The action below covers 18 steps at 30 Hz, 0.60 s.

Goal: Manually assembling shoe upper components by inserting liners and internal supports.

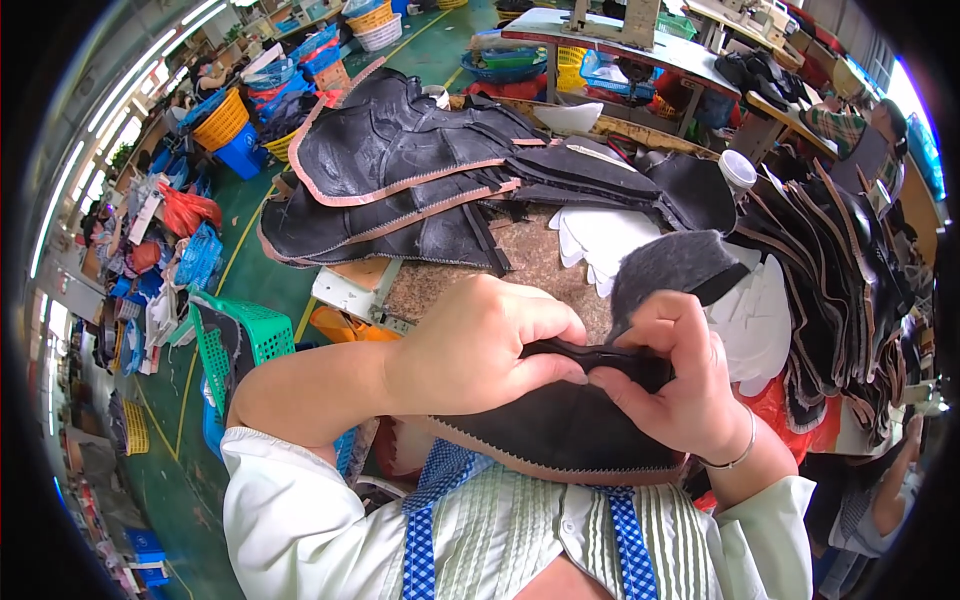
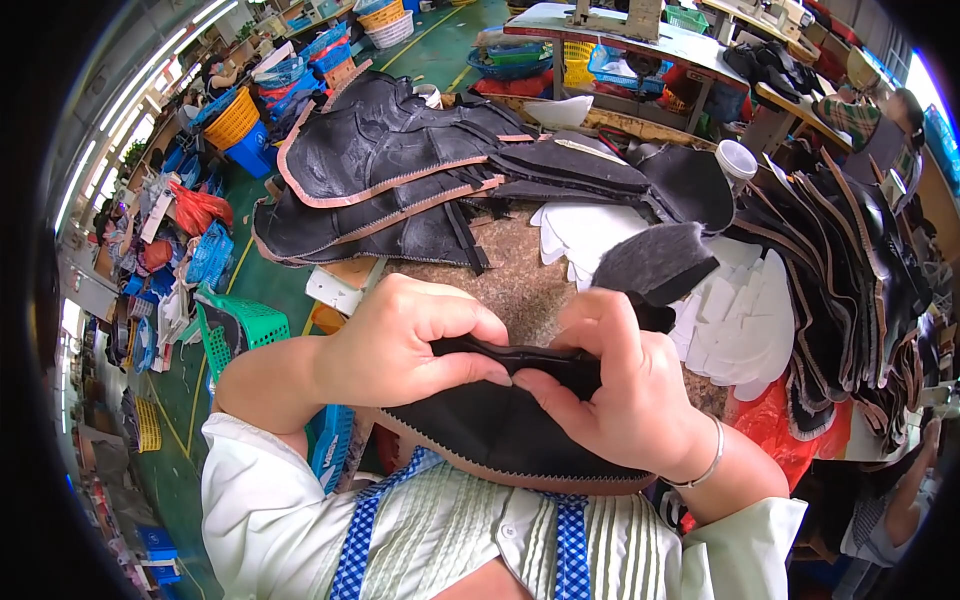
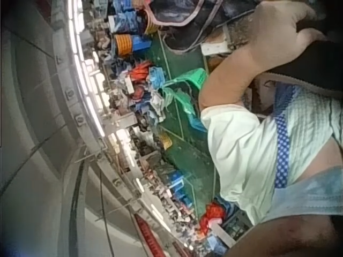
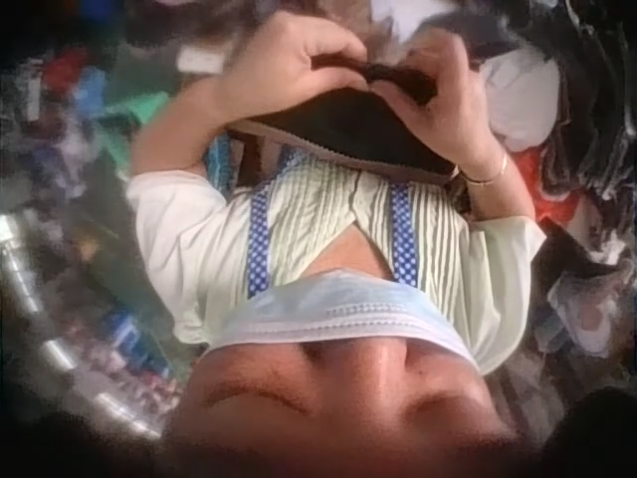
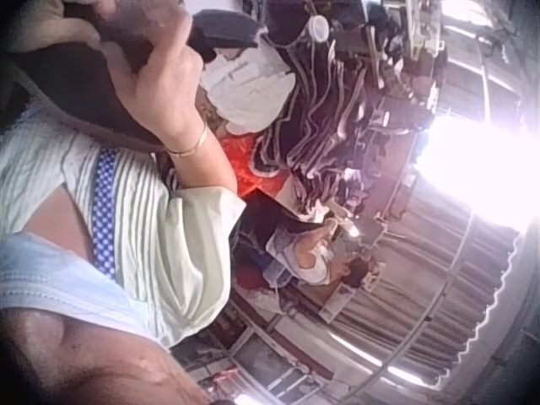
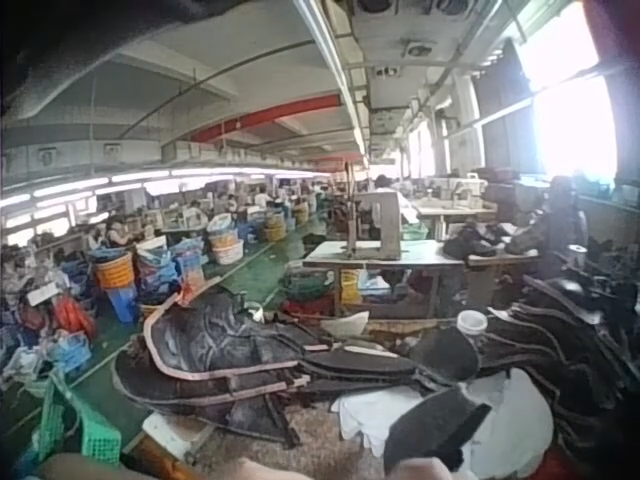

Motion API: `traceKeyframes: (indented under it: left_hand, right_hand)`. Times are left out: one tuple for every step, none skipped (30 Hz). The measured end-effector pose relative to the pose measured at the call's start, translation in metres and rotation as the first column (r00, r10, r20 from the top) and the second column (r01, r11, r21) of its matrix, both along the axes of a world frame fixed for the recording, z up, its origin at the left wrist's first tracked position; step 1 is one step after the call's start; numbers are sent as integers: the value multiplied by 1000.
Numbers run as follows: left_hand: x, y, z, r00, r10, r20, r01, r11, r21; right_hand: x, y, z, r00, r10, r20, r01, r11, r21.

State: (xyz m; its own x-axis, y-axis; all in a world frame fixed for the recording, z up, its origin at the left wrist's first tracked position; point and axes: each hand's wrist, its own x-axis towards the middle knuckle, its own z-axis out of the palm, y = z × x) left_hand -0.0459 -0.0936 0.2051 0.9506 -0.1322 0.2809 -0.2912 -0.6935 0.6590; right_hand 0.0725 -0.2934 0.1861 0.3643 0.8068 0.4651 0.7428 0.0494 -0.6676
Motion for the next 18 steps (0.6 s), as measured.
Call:
traceKeyframes:
  left_hand:
    - [-1,0,-1,1000,8,5,-8,1000,-22]
    - [-2,-1,0,1000,14,9,-13,999,-44]
    - [-3,-1,2,1000,15,8,-14,999,-42]
    - [-4,-1,6,996,55,-67,-57,998,-31]
    - [-2,3,10,986,96,-138,-99,995,-15]
    - [-2,9,14,973,102,-208,-99,995,25]
    - [-3,12,13,973,108,-205,-104,994,29]
    - [-6,15,11,959,133,-252,-156,985,-73]
    - [-8,17,11,942,153,-299,-211,962,-172]
    - [-9,18,14,938,144,-316,-217,953,-211]
    - [-10,18,16,936,152,-317,-225,952,-208]
    - [-10,17,17,925,178,-336,-251,950,-188]
    - [-10,18,18,913,201,-356,-274,947,-168]
    - [-11,18,8,942,186,-279,-260,931,-256]
    - [-13,18,3,942,189,-276,-261,931,-254]
    - [-14,17,1,948,201,-247,-268,922,-279]
    - [-13,17,2,953,209,-220,-271,913,-305]
    - [-12,16,6,966,227,-121,-247,951,-189]
  right_hand:
    - [-2,2,3,992,-3,-127,3,1000,-2]
    - [1,6,4,998,51,-30,-50,998,43]
    - [5,6,2,998,52,-31,-51,998,45]
    - [9,3,-1,993,115,4,-115,993,6]
    - [14,4,-2,983,179,38,-178,983,-34]
    - [12,4,-1,991,137,1,-137,990,-20]
    - [14,3,-3,993,120,-9,-119,993,7]
    - [16,1,-5,994,105,-18,-105,994,36]
    - [17,0,-6,993,106,-44,-104,994,46]
    - [16,0,-7,993,113,-40,-111,992,53]
    - [15,0,-8,994,100,-49,-97,993,62]
    - [16,1,-9,995,86,-59,-82,994,70]
    - [17,2,-10,994,91,-59,-87,994,72]
    - [17,1,-9,995,87,-46,-84,995,59]
    - [17,0,-9,996,81,-32,-80,996,45]
    - [16,-1,-8,996,82,-29,-81,996,47]
    - [16,-2,-7,997,72,-30,-71,997,41]
    - [16,-2,-5,998,61,-31,-59,998,34]
